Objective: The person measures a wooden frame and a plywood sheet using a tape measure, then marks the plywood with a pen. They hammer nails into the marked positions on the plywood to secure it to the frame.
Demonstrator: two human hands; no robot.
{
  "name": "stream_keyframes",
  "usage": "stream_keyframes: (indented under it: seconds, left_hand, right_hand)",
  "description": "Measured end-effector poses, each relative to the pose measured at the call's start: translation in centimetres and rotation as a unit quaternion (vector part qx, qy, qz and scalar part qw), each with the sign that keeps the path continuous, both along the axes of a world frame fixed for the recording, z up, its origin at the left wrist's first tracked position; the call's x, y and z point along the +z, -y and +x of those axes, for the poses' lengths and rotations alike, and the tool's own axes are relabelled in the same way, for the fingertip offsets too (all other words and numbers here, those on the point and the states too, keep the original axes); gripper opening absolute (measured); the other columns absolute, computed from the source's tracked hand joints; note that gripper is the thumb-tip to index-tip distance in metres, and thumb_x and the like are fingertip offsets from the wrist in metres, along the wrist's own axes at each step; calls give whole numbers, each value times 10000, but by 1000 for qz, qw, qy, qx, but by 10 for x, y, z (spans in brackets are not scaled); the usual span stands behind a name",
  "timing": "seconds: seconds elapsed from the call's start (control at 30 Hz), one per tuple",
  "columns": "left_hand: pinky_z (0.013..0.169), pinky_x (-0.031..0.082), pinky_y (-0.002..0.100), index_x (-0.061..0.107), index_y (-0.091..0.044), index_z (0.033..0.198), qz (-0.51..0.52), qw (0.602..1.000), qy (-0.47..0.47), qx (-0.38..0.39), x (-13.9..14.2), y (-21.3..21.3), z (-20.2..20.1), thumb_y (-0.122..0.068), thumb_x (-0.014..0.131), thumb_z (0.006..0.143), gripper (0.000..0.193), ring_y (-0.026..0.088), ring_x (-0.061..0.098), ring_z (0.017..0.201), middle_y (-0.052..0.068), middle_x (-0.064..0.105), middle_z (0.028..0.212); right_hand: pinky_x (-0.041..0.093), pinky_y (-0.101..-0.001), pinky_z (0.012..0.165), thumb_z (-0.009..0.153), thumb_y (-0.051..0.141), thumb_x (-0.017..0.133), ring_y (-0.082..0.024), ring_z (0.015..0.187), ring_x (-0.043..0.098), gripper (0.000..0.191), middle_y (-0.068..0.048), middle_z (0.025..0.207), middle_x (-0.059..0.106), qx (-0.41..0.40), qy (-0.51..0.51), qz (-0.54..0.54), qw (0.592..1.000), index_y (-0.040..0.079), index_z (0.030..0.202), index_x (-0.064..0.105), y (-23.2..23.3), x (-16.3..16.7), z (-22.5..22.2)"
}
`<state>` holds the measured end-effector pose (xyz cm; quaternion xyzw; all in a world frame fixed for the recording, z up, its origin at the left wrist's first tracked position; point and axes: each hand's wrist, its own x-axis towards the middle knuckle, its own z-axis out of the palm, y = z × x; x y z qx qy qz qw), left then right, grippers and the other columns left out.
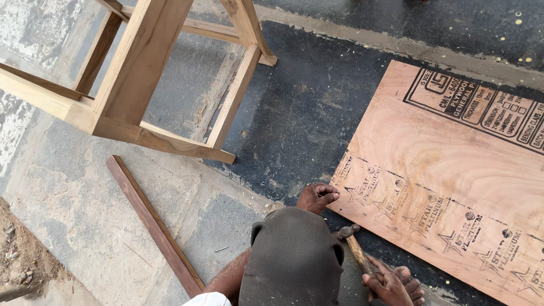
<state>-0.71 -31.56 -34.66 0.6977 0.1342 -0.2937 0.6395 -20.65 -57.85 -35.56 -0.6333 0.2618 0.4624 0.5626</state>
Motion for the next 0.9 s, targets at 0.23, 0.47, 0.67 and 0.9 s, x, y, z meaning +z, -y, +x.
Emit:
stream_keyframes:
  seconds: [0.23,0.47,0.67,0.9]
  left_hand:
    - [890,598,403,775,-35,1096,-13,1000,-1,-13,-1,1,1,-185,759,925,228,198,737,977,104,783,1017]
    - [879,595,412,774,-47,1103,-9,1000,-3,-17,-6,3,-2,-182,755,932,218,192,728,954,94,780,1012]
    - [877,589,408,772,-39,1098,-13,1000,4,-6,-6,3,-3,-174,752,941,208,193,725,958,103,778,1014]
    - [825,578,380,779,-27,1099,6,1000,29,-1,1,4,-10,-200,771,911,255,185,717,917,108,794,1006]
  right_hand:
    - [505,-255,611,946,313,720,-183,581,668,724,-153,882,809,8,20,-18,1000,145,1562,379,0,-2,-3]
    - [472,-232,588,931,314,735,-157,582,679,722,-168,835,813,48,55,-46,996,149,1552,408,2,-7,-9]
    - [496,-275,591,930,312,736,-191,589,667,700,-163,893,825,3,31,-26,999,154,1537,424,0,-2,-4]
    - [485,-293,592,917,282,692,-138,619,565,665,-75,822,698,-14,69,-56,996,156,1531,470,-12,47,-6]
